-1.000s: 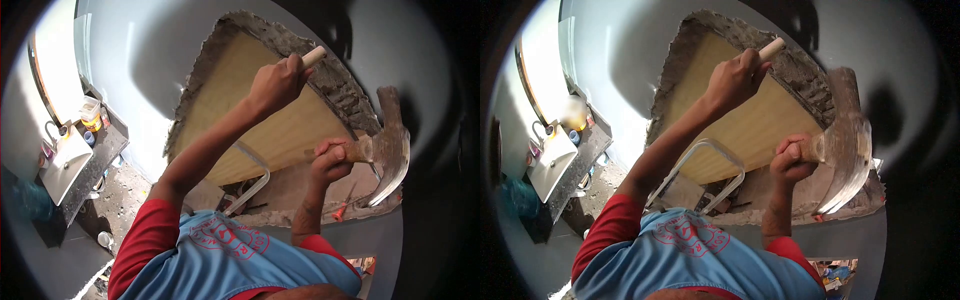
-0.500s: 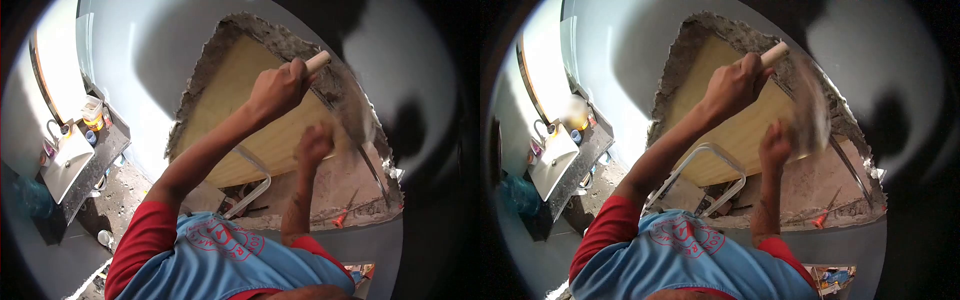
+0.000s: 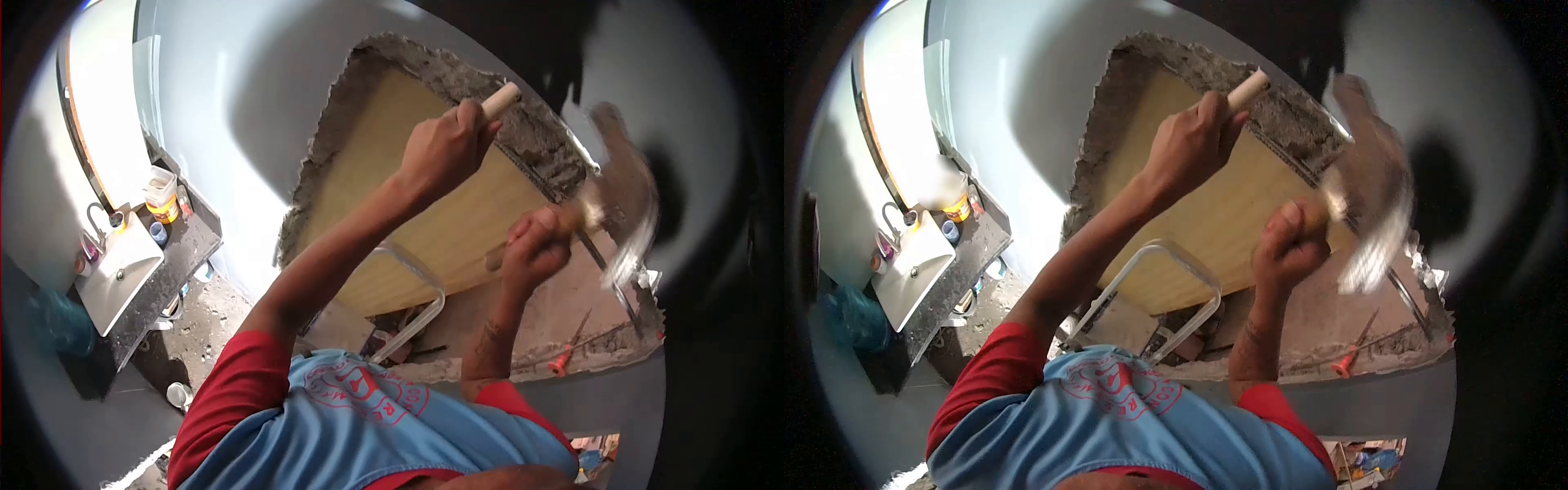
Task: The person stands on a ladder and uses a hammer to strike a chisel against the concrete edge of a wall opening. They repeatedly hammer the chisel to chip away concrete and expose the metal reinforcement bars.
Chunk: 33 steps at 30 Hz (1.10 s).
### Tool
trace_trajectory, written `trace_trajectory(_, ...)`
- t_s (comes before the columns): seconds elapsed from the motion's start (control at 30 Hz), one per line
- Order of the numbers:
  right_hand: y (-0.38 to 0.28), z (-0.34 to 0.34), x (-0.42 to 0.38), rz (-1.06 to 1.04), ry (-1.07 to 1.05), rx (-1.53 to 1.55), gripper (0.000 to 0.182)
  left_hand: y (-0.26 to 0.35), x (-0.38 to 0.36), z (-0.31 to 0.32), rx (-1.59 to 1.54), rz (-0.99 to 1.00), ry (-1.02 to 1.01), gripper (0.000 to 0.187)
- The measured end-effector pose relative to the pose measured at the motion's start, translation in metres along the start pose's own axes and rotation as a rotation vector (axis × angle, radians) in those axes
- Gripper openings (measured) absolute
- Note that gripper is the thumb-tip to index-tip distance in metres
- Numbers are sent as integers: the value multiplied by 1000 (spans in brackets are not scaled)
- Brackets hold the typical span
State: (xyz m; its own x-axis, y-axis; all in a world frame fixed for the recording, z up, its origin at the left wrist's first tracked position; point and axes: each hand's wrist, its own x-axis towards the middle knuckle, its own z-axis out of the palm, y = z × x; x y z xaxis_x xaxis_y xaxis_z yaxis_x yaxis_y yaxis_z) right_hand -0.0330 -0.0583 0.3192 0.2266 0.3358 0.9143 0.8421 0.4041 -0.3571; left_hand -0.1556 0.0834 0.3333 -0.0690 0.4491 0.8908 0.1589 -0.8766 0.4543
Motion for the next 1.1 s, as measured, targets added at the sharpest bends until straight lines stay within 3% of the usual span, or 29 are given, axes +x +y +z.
trace_trajectory(0.07, -10, -6, -5, -201, 27, 337, 40, 1, -2, 1, 10, -21, -8, 31)
trace_trajectory(0.1, -3, 2, -8, -204, 26, 343, 40, 1, -3, 1, -2, -32, -18, 31)
trace_trajectory(0.17, 25, 20, -20, -372, 200, -41, 41, 1, -3, 0, -16, -44, -31, 31)
trace_trajectory(0.2, 37, 28, -13, -373, 198, -36, 41, 0, -2, -1, -2, -33, -18, 32)
trace_trajectory(0.27, 32, 32, -10, -160, 22, -325, 38, 7, -18, 2, -5, -37, -57, 32)
trace_trajectory(0.33, 26, 1, -8, -54, -31, -83, 30, 1, -7, 4, 3, -32, -33, 33)
trace_trajectory(0.4, -12, -6, -7, -119, 91, 180, 32, 10, -11, 1, 13, -54, -49, 34)
trace_trajectory(0.43, -8, -2, -5, -288, 142, 482, 31, 9, -7, 1, 6, -53, -44, 34)
trace_trajectory(0.47, -2, 2, -6, -293, 143, 488, 31, 8, -5, -1, 0, -55, -45, 34)
trace_trajectory(0.53, 21, 16, -10, -490, 239, -152, 38, 8, -4, 0, -11, -36, -22, 32)
trace_trajectory(0.57, 26, 27, 0, -400, 30, -303, 34, 7, -5, -1, -23, -21, 0, 31)
trace_trajectory(0.6, 23, 23, 1, 23, -207, -305, 30, 8, -8, -1, -21, -28, -6, 31)
trace_trajectory(0.67, 13, 16, 7, -71, 9, -124, 32, 10, -5, -1, 12, -51, -24, 31)
trace_trajectory(0.7, 16, 0, 7, 4, -52, -119, 31, 7, 4, -4, 26, -36, -4, 31)
trace_trajectory(0.73, 6, -3, 2, -2, 66, -37, 31, 9, -1, -3, 17, -43, -6, 30)
trace_trajectory(0.8, -17, -4, 0, -211, 145, 404, 32, 9, -1, -1, 13, -46, 5, 30)
trace_trajectory(0.83, -11, 0, 1, -347, 153, 448, 36, 9, -1, -2, 0, -57, -13, 30)
trace_trajectory(0.87, 0, 6, 3, -343, 150, 450, 36, 9, -3, -2, -13, -70, -35, 30)
trace_trajectory(0.93, 21, 18, 16, -317, -132, -398, 42, 6, 0, -3, -13, -53, -17, 30)
trace_trajectory(0.97, 25, 15, 18, -210, -206, -585, 41, 9, -5, -1, -24, -36, -19, 31)
trace_trajectory(1.0, 22, 3, 10, -199, -208, -595, 41, 13, -12, 1, -32, -41, -30, 31)
trace_trajectory(1.07, -10, -3, 20, -19, -47, -306, 36, 12, -4, 0, -18, -106, -54, 31)
trace_trajectory(1.1, -13, -11, 18, -66, -6, -303, 33, 12, -4, 2, -20, -55, -5, 31)
